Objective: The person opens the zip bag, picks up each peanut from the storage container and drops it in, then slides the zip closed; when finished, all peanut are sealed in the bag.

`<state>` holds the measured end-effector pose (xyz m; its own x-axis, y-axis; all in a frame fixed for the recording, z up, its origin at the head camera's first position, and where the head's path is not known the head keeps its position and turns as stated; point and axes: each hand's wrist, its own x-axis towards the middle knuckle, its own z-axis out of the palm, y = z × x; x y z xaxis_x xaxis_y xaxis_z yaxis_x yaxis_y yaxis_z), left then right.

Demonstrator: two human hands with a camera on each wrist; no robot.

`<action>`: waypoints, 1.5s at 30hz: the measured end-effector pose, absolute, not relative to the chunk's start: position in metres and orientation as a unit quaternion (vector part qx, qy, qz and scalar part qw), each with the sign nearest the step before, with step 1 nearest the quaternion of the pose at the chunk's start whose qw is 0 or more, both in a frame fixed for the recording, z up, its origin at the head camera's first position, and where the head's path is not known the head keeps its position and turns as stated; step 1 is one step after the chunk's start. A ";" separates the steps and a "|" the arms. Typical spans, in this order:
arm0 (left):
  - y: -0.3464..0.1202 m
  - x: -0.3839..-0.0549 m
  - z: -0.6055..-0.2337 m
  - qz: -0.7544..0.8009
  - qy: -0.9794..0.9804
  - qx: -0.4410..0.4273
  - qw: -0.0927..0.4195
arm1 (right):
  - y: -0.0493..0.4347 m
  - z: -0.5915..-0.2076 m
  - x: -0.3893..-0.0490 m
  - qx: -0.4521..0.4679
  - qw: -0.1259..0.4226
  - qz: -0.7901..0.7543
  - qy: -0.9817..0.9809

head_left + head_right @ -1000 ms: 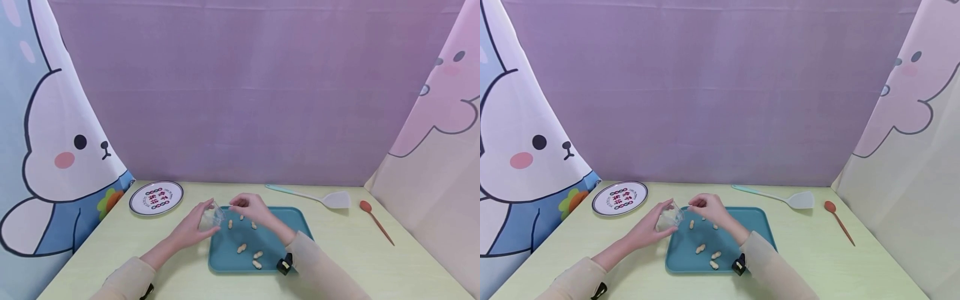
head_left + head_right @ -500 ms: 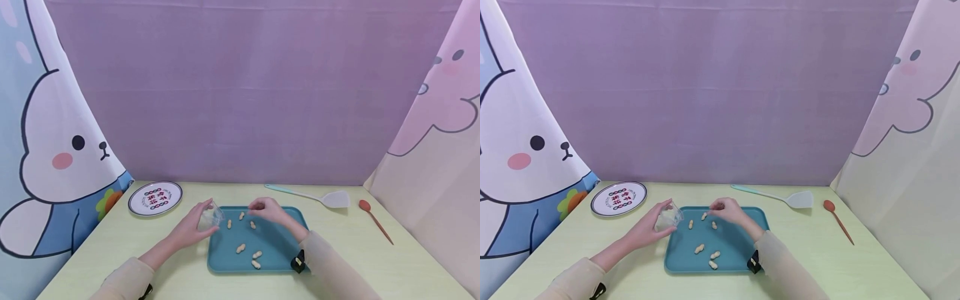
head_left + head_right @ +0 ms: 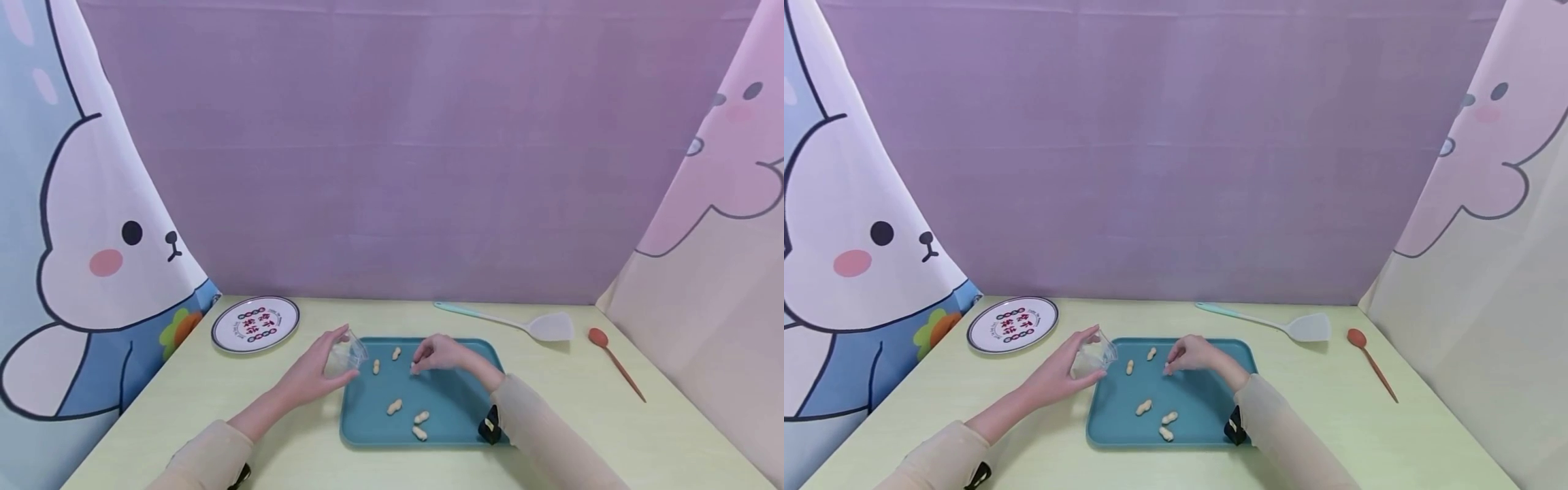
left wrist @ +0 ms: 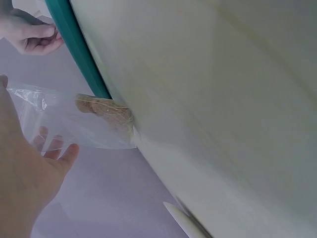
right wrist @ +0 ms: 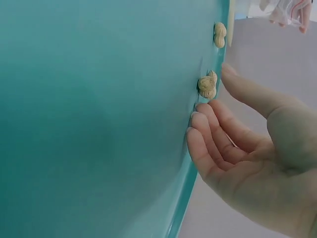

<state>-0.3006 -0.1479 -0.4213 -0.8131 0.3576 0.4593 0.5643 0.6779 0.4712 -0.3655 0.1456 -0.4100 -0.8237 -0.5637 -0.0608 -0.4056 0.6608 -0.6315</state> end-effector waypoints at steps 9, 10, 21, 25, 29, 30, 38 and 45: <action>-0.147 -0.301 -0.420 -0.309 -0.899 -0.260 0.168 | 0.147 -0.412 -0.368 -0.269 0.133 -0.300 0.905; -0.147 -0.301 -0.420 -0.309 -0.899 -0.260 0.168 | 0.147 -0.413 -0.368 -0.277 0.133 -0.300 0.903; -0.147 -0.300 -0.421 -0.312 -0.901 -0.255 0.160 | 0.147 -0.415 -0.370 -0.280 0.140 -0.302 0.901; -0.148 -0.299 -0.421 -0.311 -0.901 -0.255 0.161 | 0.150 -0.416 -0.371 -0.273 0.133 -0.317 0.899; -0.148 -0.300 -0.421 -0.307 -0.901 -0.257 0.167 | 0.151 -0.413 -0.370 -0.268 0.127 -0.338 0.893; -0.148 -0.300 -0.421 -0.307 -0.901 -0.257 0.168 | 0.151 -0.412 -0.369 -0.267 0.126 -0.342 0.892; -0.148 -0.300 -0.421 -0.308 -0.899 -0.259 0.171 | 0.147 -0.405 -0.361 -0.275 0.093 -0.376 0.880; -0.148 -0.299 -0.421 -0.310 -0.898 -0.260 0.171 | 0.131 -0.393 -0.350 -0.293 0.048 -0.413 0.861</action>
